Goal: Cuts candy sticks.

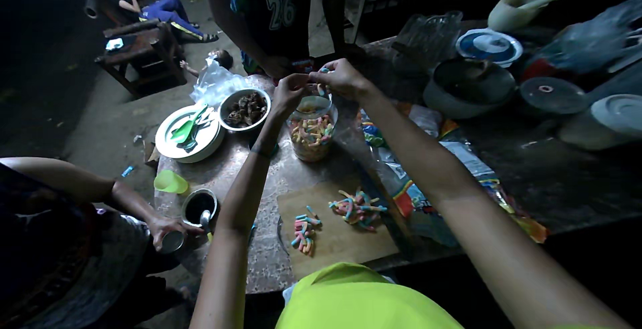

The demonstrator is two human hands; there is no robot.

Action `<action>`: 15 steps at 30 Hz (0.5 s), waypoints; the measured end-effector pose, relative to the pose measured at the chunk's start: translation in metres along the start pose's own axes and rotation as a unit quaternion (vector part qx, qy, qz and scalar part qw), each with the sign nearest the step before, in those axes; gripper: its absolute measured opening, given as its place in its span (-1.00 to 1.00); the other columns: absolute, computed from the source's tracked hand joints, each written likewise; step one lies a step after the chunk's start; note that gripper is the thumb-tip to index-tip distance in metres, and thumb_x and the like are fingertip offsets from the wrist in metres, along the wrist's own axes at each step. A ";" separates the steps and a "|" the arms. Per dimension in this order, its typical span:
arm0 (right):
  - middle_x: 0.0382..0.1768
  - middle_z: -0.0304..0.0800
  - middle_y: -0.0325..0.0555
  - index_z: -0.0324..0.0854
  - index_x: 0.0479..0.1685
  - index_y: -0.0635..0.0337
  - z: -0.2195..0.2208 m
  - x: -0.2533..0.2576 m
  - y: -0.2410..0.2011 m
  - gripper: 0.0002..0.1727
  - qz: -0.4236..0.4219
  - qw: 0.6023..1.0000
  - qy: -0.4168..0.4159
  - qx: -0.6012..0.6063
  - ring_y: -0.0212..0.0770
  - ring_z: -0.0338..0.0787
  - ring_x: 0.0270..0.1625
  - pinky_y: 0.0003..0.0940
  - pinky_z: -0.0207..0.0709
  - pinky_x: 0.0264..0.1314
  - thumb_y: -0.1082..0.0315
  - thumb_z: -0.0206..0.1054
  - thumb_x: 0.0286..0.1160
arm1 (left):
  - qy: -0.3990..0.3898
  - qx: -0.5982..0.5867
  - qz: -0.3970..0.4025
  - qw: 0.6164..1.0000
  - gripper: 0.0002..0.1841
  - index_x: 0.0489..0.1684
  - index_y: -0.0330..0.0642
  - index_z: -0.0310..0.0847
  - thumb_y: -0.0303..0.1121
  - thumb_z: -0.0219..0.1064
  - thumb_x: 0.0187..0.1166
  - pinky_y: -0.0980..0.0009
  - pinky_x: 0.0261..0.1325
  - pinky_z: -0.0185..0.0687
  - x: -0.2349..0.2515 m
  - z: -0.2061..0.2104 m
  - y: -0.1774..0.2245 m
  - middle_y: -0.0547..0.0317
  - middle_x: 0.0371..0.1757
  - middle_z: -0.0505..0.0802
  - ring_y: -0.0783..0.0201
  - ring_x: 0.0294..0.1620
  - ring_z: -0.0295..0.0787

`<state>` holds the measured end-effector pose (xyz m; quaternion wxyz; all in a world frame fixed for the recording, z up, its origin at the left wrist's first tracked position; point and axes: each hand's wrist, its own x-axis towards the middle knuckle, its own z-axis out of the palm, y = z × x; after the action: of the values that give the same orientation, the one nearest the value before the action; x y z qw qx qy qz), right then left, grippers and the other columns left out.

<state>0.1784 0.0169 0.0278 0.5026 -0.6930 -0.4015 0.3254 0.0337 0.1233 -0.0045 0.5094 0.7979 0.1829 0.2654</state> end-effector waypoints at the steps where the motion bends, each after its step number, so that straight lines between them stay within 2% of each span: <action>1: -0.36 0.68 -0.17 0.64 0.04 0.36 0.001 0.000 -0.001 -0.68 -0.002 1.000 0.009 0.003 -0.46 0.59 -0.50 -0.51 0.58 -0.35 0.21 0.39 0.66 | -0.007 -0.012 -0.001 1.000 -0.68 0.30 -0.40 0.65 -0.48 0.35 0.64 0.30 0.29 0.67 -0.001 0.001 0.001 -0.08 0.20 0.84 0.29 0.14 0.79; 4: -0.36 0.66 -0.19 0.64 0.03 0.34 0.005 -0.001 -0.005 -0.74 -0.015 0.999 0.023 0.022 -0.48 0.56 -0.49 -0.54 0.53 -0.38 0.30 0.42 0.61 | -0.025 -0.049 -0.026 0.998 -0.63 0.32 -0.40 0.59 -0.40 0.40 0.63 0.36 0.07 0.75 -0.007 0.007 0.008 -0.06 0.11 0.84 0.33 -0.06 0.81; 7: -0.36 0.64 -0.21 0.63 0.02 0.33 0.007 -0.001 -0.007 -0.77 -0.018 0.999 0.020 0.029 -0.48 0.56 -0.48 -0.55 0.53 -0.35 0.33 0.41 0.62 | -0.014 -0.105 -0.062 0.992 -0.63 0.36 -0.43 0.51 -0.49 0.36 0.64 0.42 -0.01 0.78 -0.011 0.014 0.015 -0.04 -0.01 0.84 0.38 -0.19 0.81; 12: -0.35 0.60 -0.18 0.62 0.05 0.35 0.010 0.004 -0.004 -0.70 -0.034 0.998 0.037 0.025 -0.46 0.54 -0.48 -0.52 0.55 -0.33 0.23 0.36 0.68 | 0.018 -0.142 -0.080 0.987 -0.63 0.33 -0.43 0.53 -0.49 0.39 0.62 0.41 -0.03 0.79 -0.011 0.019 0.020 -0.08 0.01 0.83 0.33 -0.19 0.83; 15: -0.26 0.65 -0.11 0.57 0.21 0.36 0.007 0.002 -0.009 -0.63 -0.003 1.000 -0.006 0.014 -0.41 0.61 -0.40 -0.47 0.60 -0.23 0.17 0.24 0.78 | 0.040 -0.136 -0.102 0.985 -0.69 0.33 -0.43 0.54 -0.51 0.30 0.69 0.40 -0.04 0.77 -0.012 0.018 0.023 -0.10 0.01 0.81 0.33 -0.18 0.80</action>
<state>0.1707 0.0230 0.0348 0.5107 -0.6827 -0.4023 0.3336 0.0355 0.0945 0.0072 0.6296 0.6873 0.2457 0.2662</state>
